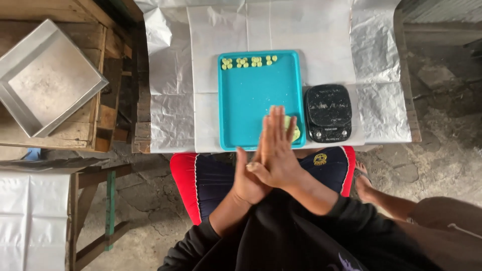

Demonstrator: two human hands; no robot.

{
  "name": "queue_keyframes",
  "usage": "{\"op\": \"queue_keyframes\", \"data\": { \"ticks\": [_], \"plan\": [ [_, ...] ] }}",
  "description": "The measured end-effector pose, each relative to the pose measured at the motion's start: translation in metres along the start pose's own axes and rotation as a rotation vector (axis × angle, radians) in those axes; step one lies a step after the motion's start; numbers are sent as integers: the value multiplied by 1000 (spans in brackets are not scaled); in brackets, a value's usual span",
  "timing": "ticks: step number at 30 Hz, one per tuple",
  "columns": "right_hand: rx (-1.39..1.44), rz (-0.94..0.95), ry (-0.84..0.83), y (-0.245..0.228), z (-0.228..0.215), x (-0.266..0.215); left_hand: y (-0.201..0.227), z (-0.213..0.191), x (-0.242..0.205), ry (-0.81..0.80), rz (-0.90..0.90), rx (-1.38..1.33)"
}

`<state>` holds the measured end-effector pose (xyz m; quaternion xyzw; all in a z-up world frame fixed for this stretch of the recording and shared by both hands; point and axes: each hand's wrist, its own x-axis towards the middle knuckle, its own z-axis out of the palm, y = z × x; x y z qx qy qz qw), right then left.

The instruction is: The person sits on the floor and repeatedly pinches small portions of a light green dough mass, rolls them into small balls between their palms, and places them in a row on a blue tray. A digital scale and a metal baking pan are visible on the table.

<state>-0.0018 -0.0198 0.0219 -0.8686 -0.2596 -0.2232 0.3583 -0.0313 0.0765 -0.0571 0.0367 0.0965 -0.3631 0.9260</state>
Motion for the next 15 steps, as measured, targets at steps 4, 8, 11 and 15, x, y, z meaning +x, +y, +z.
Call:
{"op": "queue_keyframes", "data": {
  "ticks": [4,8,11,15],
  "plan": [
    [-572,461,-46,0,80,-45,29,59,0,-13,118,170],
    [-161,58,-80,27,-20,4,24,79,14,-113,187,147],
    [51,-50,-133,-17,-12,5,22,92,13,-131,111,100],
    [567,573,-255,3,-31,33,20,82,21,-158,-1,28]
  ]
}}
